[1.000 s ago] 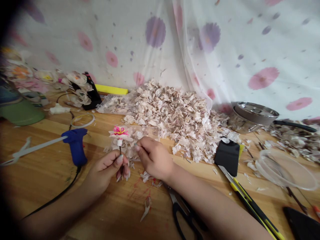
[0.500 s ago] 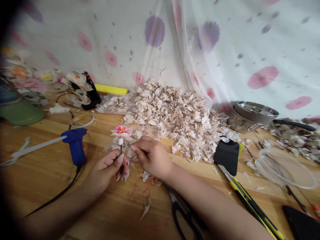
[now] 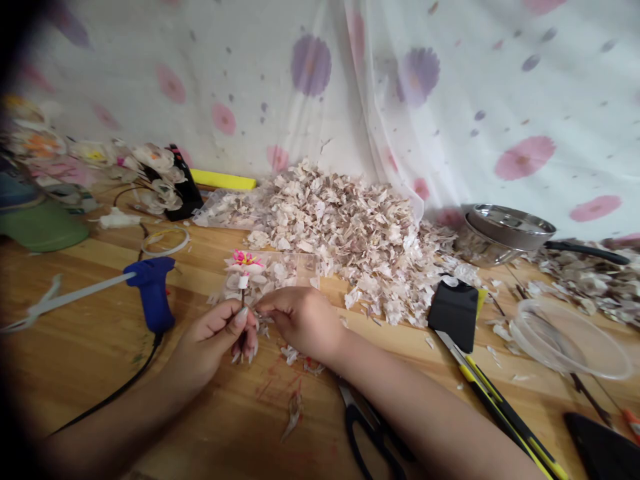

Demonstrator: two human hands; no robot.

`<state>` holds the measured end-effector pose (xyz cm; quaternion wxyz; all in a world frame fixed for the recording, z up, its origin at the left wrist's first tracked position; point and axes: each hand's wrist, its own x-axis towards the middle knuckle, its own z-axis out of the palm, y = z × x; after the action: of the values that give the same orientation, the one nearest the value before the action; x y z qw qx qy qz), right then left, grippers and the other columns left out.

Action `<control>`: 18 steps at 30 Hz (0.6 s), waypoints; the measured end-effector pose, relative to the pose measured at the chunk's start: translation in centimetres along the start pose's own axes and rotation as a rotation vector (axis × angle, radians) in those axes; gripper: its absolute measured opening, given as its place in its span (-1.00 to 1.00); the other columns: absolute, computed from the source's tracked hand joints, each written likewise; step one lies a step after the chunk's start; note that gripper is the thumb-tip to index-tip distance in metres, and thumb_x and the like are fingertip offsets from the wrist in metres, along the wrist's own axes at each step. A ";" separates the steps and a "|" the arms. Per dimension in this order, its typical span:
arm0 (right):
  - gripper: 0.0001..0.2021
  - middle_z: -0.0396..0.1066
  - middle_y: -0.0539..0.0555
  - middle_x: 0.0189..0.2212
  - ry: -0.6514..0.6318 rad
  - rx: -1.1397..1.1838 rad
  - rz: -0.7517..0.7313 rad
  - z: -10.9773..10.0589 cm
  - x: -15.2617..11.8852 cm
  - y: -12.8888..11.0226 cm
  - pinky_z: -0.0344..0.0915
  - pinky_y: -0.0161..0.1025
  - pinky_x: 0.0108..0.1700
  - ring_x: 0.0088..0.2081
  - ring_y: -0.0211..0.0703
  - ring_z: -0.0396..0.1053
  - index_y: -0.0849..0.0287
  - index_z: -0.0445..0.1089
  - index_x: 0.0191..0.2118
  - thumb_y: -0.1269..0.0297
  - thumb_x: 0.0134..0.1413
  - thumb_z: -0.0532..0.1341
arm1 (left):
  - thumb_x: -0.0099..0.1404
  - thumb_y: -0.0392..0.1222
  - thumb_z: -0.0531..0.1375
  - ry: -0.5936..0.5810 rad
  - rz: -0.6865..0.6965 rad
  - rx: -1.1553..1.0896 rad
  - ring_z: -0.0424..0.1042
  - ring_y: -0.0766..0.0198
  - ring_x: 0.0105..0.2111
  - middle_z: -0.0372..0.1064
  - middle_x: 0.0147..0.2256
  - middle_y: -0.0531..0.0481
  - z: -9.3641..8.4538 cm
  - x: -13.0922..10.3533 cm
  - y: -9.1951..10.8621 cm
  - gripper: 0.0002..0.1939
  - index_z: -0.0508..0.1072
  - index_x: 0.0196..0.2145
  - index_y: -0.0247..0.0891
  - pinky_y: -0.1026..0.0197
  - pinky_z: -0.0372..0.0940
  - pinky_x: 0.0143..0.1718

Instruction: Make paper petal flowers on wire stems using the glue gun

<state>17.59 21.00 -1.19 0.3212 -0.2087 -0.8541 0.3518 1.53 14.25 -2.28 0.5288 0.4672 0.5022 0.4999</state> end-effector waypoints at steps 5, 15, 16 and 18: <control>-0.71 0.55 0.00 -0.37 -0.117 -0.063 0.044 -0.1 0.0 0.1 0.36 -0.33 -0.20 -0.30 -0.26 0.49 0.18 0.46 -0.36 0.61 0.17 0.05 | 0.18 0.09 0.23 0.000 -0.001 -0.006 0.30 0.36 -0.67 0.38 -0.65 0.10 0.0 -0.1 0.0 -0.67 0.36 -0.48 -0.23 0.32 0.10 -0.62; -0.74 0.58 0.13 -0.27 0.025 -0.111 0.107 0.2 -0.3 0.3 0.39 -0.26 -0.19 -0.26 -0.16 0.51 0.23 0.52 -0.20 0.56 0.13 0.10 | 0.17 0.11 0.24 -0.007 -0.007 -0.045 0.28 0.37 -0.65 0.36 -0.63 0.11 0.1 0.2 -0.2 -0.65 0.37 -0.46 -0.25 0.32 0.08 -0.61; -0.77 0.58 0.12 -0.29 0.016 -0.114 0.110 0.1 -0.3 0.2 0.38 -0.26 -0.20 -0.27 -0.16 0.51 0.21 0.53 -0.24 0.53 0.15 0.12 | 0.17 0.12 0.24 -0.007 -0.007 -0.052 0.28 0.37 -0.65 0.36 -0.63 0.12 0.0 0.2 -0.3 -0.65 0.36 -0.46 -0.24 0.32 0.08 -0.61; -0.79 0.57 0.08 -0.36 -0.029 -0.116 0.118 0.1 -0.2 0.1 0.37 -0.28 -0.24 -0.32 -0.17 0.51 0.19 0.53 -0.33 0.52 0.14 0.14 | 0.19 0.13 0.22 -0.002 -0.007 -0.062 0.26 0.37 -0.65 0.34 -0.62 0.13 0.0 0.3 -0.5 -0.64 0.35 -0.45 -0.24 0.32 0.09 -0.62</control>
<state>17.72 20.90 -1.38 0.2749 -0.2718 -0.8638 0.3231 1.57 14.55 -2.76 0.5451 0.4495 0.4877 0.5129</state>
